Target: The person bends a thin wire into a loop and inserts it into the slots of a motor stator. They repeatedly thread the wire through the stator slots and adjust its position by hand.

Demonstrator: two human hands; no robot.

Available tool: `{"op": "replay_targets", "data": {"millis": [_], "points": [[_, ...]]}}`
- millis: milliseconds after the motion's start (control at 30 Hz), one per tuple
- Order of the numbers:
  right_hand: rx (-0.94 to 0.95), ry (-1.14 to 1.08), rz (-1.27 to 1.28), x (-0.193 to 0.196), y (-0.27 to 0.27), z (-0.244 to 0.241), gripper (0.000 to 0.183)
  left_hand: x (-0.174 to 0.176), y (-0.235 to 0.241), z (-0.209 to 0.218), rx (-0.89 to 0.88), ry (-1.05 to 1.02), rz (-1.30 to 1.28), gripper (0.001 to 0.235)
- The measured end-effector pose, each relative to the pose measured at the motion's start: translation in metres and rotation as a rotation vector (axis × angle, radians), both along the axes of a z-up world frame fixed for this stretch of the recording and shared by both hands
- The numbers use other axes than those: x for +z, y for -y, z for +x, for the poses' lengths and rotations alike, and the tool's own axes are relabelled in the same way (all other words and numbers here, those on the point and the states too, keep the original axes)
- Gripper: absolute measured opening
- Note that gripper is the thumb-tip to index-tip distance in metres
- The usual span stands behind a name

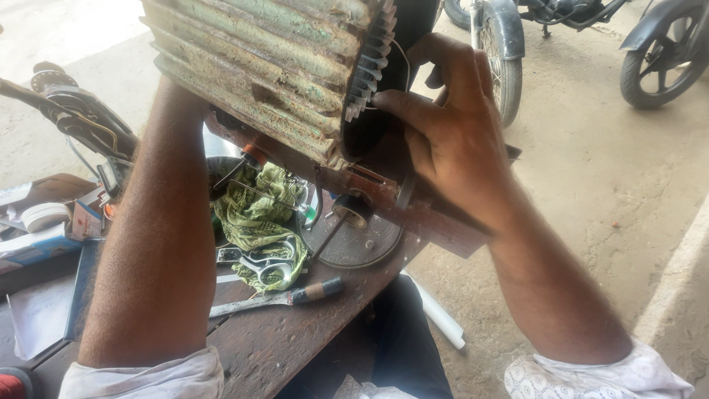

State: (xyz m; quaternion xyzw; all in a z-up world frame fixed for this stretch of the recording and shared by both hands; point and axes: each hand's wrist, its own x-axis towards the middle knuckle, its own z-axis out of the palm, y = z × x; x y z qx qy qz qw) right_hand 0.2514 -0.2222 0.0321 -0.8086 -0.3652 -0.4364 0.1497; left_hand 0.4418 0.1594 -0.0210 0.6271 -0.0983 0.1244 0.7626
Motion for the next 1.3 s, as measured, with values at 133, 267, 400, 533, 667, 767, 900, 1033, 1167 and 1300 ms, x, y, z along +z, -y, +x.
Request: {"op": "replay_targets", "data": {"millis": [133,267,400,533,667,767,900,1033,1167,1300], "points": [[0.005,-0.015,0.042,0.000,0.000,-0.001,0.029,-0.001,0.000,-0.003,0.002,0.001,-0.001,0.025],[-0.047,-0.025,0.011,0.001,-0.001,-0.002,0.033,-0.003,0.000,-0.006,0.000,0.002,-0.006,0.025],[-0.007,-0.091,0.099,0.005,-0.003,-0.004,0.039,-0.004,-0.001,-0.007,-0.001,0.003,-0.006,0.025],[-0.068,-0.051,0.044,0.005,-0.005,-0.005,0.041,-0.005,-0.001,-0.005,-0.002,0.007,-0.012,0.026],[-0.045,-0.079,0.084,0.003,-0.003,-0.005,0.048,-0.007,0.001,-0.004,-0.004,0.009,-0.021,0.026],[-0.060,-0.021,0.068,0.001,-0.001,-0.002,0.049,-0.007,-0.001,-0.004,-0.003,0.011,-0.024,0.026],[-0.067,-0.031,0.042,-0.002,0.000,0.000,0.058,-0.006,0.000,-0.001,-0.002,0.016,-0.028,0.027],[-0.046,-0.137,0.123,-0.002,0.000,0.000,0.064,-0.002,0.001,0.004,-0.007,0.024,-0.030,0.027],[-0.111,-0.025,0.049,0.001,0.002,-0.001,0.068,0.000,-0.001,0.007,-0.003,0.029,-0.035,0.028],[-0.099,-0.043,0.016,0.000,0.002,-0.002,0.068,-0.001,-0.001,0.007,-0.005,0.028,-0.035,0.028]]}}
